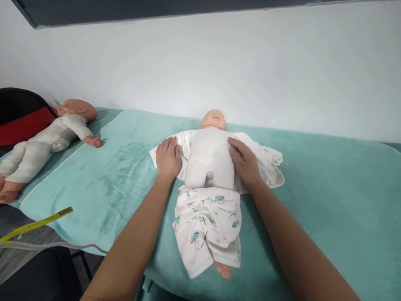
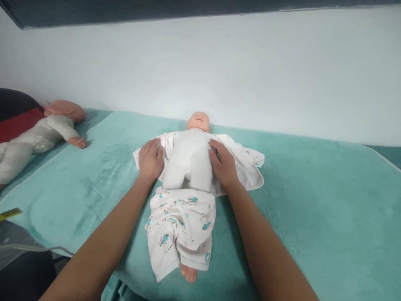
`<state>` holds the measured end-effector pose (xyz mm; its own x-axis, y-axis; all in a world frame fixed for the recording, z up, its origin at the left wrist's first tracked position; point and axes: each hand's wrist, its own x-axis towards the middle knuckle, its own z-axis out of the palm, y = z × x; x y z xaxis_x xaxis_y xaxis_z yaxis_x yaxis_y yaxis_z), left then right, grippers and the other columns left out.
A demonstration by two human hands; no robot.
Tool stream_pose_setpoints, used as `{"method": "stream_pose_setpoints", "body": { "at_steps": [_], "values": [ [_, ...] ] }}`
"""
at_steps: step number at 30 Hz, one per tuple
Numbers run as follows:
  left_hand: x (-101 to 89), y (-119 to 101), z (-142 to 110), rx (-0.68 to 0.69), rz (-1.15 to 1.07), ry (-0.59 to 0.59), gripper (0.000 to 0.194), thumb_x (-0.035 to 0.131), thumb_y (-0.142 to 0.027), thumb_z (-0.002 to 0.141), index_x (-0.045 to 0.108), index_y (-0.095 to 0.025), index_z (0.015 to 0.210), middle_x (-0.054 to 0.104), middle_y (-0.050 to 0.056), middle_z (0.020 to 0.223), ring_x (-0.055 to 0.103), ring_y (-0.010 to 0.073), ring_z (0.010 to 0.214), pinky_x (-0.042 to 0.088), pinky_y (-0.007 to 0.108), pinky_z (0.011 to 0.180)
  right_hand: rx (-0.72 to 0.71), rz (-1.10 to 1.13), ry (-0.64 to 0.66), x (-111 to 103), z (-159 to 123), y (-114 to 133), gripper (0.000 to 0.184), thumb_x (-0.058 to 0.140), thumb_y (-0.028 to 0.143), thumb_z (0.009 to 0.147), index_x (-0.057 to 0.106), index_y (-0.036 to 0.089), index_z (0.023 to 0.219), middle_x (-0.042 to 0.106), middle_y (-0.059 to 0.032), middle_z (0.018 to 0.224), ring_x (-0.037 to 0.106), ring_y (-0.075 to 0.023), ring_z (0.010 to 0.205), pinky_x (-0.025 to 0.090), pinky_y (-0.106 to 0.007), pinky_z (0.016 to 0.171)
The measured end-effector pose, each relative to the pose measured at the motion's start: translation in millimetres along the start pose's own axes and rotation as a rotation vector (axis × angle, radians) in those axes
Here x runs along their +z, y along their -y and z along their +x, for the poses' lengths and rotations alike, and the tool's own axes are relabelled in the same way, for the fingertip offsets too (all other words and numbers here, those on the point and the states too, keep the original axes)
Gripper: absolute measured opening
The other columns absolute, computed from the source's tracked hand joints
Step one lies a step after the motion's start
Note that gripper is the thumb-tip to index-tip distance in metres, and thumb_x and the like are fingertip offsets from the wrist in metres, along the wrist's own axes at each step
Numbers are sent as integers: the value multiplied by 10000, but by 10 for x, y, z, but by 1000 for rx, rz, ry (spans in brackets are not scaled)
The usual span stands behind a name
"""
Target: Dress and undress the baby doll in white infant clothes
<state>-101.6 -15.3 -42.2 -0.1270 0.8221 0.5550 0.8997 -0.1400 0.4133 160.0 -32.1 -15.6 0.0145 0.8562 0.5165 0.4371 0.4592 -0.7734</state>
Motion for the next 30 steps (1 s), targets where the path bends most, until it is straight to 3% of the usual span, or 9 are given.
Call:
{"method": "stream_pose_setpoints", "body": {
  "at_steps": [3,6,9,11,13,15,19,25,30],
  "values": [
    [13,29,-1,-75,-26,-55,416,382,-346,961,584,-150,1266,591,169,1331,492,297,1288,326,481,1124,-47,-24,-38,-36,-38,71,178,537,319,889,653,230,991,673,-57,1079,602,-206,1022,494,-374,883],
    [-18,41,-12,-121,-56,-105,391,398,-331,951,603,-125,1212,604,189,1287,493,297,1278,319,473,1123,-65,-40,-56,-90,-172,198,147,570,328,867,580,218,770,602,-21,830,556,-167,799,472,-306,704],
    [-132,14,-80,-101,-146,-171,350,394,-294,940,634,-130,1135,631,166,1227,506,271,1240,336,438,1105,36,25,43,-152,-413,322,240,603,375,856,520,213,699,514,17,693,470,-132,648,410,-280,605],
    [-248,-31,-187,-154,-287,-172,308,423,-307,924,656,-152,1052,668,127,1105,570,242,1096,411,399,1012,148,95,145,-201,-596,379,273,637,423,836,521,211,707,487,28,658,432,-122,606,380,-275,569],
    [-378,-91,-346,-258,-515,-46,271,489,-362,894,666,-169,962,676,71,899,601,200,865,471,346,845,249,156,208,-259,-758,417,297,676,470,802,543,212,739,494,25,658,427,-125,608,370,-273,555],
    [-515,-149,-529,-335,-755,183,257,593,-415,832,668,-173,875,629,16,728,559,158,692,457,293,704,313,207,269,-324,-877,444,313,694,499,781,572,211,771,520,15,680,446,-134,633,378,-274,563],
    [-792,-213,-834,-333,-987,507,262,741,-416,717,673,-170,774,601,-11,697,520,128,671,404,253,657,284,281,422,-440,-989,481,284,706,484,779,626,212,805,589,-10,798,515,-156,730,422,-292,650],
    [-1054,-188,-966,-181,-988,721,214,706,-313,756,714,-188,931,652,41,946,572,169,844,431,277,758,184,235,558,-515,-1048,524,261,746,429,763,705,234,932,602,-19,913,498,-146,741,416,-302,687],
    [-1074,-171,-977,-89,-953,702,185,701,-286,762,697,-196,924,625,57,1017,573,179,895,448,291,798,106,141,528,-497,-1123,564,218,714,415,800,665,229,903,603,-23,915,510,-160,777,431,-318,722]
  ]
}}
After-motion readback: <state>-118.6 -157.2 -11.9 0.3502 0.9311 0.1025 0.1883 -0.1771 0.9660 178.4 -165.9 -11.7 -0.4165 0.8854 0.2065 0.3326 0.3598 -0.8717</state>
